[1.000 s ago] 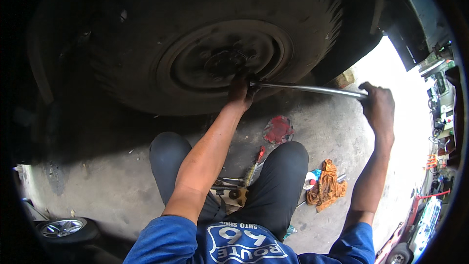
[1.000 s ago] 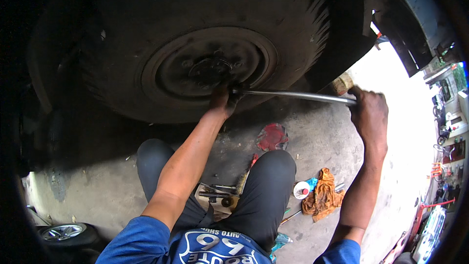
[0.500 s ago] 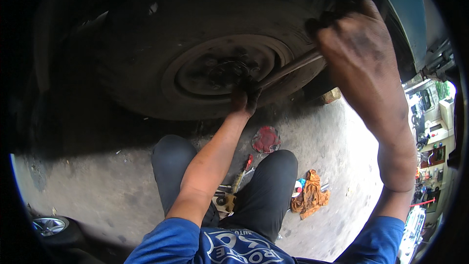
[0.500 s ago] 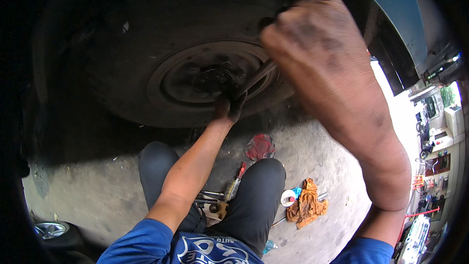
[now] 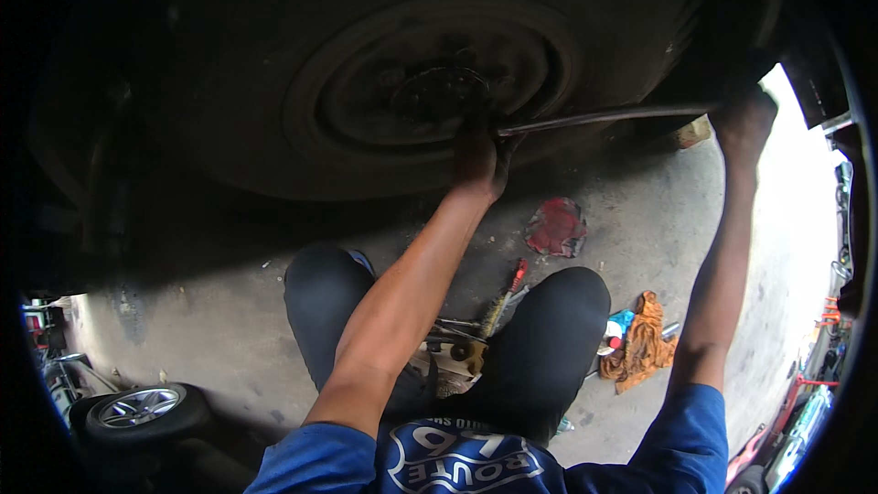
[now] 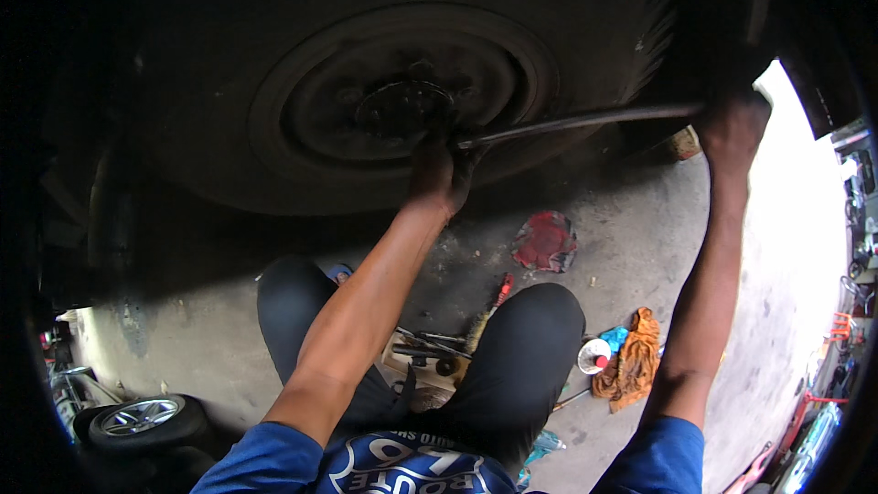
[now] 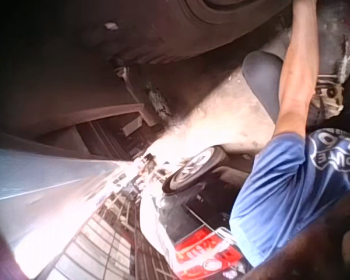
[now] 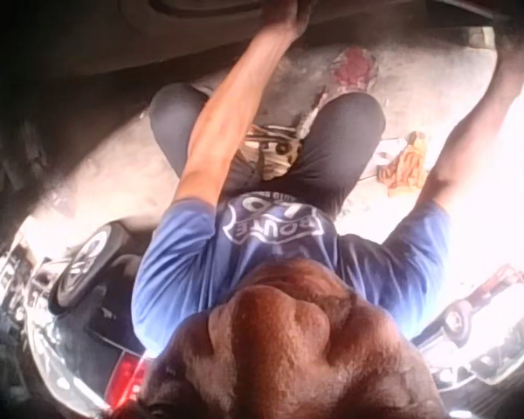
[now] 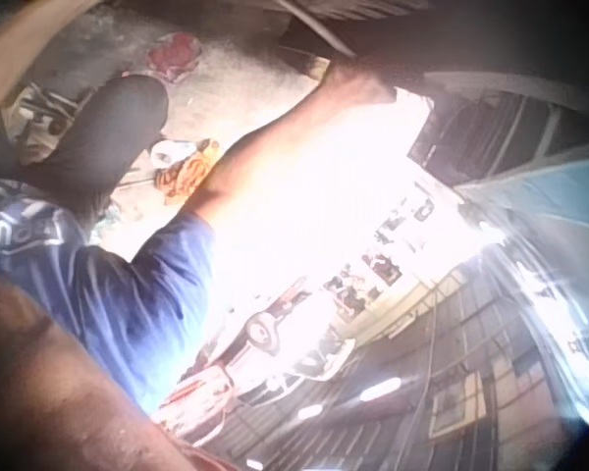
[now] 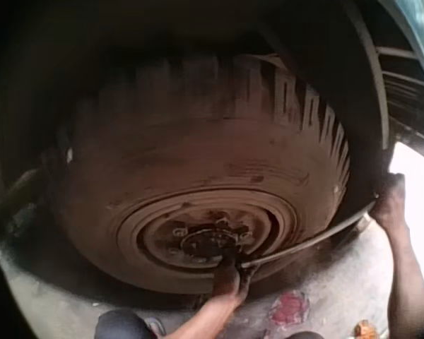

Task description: The person kneels beside a car and uses a lug wrench to loosen and remove the lug nuts from a wheel. After removing the nuts, the person stands up and walks away carrying a container and a pan.

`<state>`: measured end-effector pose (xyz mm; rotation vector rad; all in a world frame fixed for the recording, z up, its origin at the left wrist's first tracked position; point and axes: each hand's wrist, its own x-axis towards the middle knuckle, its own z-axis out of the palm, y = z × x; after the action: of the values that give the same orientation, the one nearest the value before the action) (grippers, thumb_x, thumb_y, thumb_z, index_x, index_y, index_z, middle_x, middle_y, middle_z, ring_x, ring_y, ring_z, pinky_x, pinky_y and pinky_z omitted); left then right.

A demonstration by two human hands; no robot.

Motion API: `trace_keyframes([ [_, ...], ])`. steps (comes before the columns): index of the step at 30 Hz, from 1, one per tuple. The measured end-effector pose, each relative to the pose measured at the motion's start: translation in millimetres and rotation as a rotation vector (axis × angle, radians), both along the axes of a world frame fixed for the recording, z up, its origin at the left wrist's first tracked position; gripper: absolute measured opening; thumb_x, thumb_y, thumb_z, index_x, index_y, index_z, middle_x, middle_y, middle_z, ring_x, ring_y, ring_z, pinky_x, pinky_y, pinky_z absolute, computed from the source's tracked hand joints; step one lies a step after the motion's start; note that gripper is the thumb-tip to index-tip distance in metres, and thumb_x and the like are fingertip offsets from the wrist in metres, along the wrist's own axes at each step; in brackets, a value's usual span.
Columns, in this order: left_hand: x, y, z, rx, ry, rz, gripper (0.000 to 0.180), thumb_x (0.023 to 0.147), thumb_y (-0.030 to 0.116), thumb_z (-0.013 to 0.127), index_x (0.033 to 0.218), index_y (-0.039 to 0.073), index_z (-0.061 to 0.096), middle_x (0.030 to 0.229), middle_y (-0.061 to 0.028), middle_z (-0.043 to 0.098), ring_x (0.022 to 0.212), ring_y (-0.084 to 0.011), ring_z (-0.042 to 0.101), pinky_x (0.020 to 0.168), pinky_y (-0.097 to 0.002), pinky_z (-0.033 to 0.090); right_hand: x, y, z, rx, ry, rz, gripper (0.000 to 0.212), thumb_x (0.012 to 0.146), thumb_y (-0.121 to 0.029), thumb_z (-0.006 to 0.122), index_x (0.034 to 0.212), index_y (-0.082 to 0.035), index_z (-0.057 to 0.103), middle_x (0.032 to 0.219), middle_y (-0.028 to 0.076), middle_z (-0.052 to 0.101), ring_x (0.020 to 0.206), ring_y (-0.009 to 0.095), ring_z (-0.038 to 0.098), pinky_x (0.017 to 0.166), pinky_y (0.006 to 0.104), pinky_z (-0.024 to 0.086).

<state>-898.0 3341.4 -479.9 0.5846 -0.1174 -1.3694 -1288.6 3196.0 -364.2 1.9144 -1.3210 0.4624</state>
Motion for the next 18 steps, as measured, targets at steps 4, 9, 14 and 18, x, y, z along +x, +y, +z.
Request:
trace_keyframes([
  [4,-1.4,-2.3,-15.1,0.084,-0.424,0.042,0.026,0.099,0.018,0.053,0.122,0.006,0.055,0.112,-0.0098,0.058,0.1,-0.0215,0.057,0.089,-0.0371,0.051,41.5,44.3,-220.5,0.281,-0.179,-0.06,0.036,0.071,-0.021,0.067,0.1,0.001,0.063,0.091,0.023,0.062,0.087,0.04,0.059,0.076,0.05,0.048],
  [9,1.8,-4.4,-14.7,0.11,-1.706,0.253,0.033,0.091,0.008,0.053,0.122,-0.001,0.052,0.118,-0.0226,0.053,0.108,-0.0396,0.051,0.096,-0.0463,0.041,125.4,142.8,-424.0,1.393,-0.57,-0.016,0.049,0.09,-0.037,0.058,0.1,0.01,0.064,0.102,0.033,0.063,0.103,0.046,0.06,0.091,0.0481,0.047],
  [14,-2.2,3.2,-4.7,0.139,-0.749,-0.016,0.025,0.1,0.013,0.043,0.12,0.001,0.052,0.107,-0.0173,0.057,0.099,-0.0295,0.057,0.086,-0.0415,0.046,77.5,166.1,-345.0,1.341,-0.525,0.12,0.034,0.087,-0.027,0.062,0.099,0.005,0.067,0.099,0.031,0.065,0.097,0.045,0.063,0.082,0.0485,0.05],
  [18,-2.6,2.5,-10.8,0.258,-0.815,0.019,0.026,0.103,0.022,0.039,0.11,0.003,0.055,0.097,-0.0106,0.056,0.086,-0.0169,0.056,0.074,-0.0361,0.047,46.8,172.1,-186.2,1.222,-0.492,-0.103,0.022,0.082,-0.008,0.062,0.102,-0.003,0.07,0.095,0.027,0.067,0.092,0.042,0.065,0.079,0.046,0.052],
])
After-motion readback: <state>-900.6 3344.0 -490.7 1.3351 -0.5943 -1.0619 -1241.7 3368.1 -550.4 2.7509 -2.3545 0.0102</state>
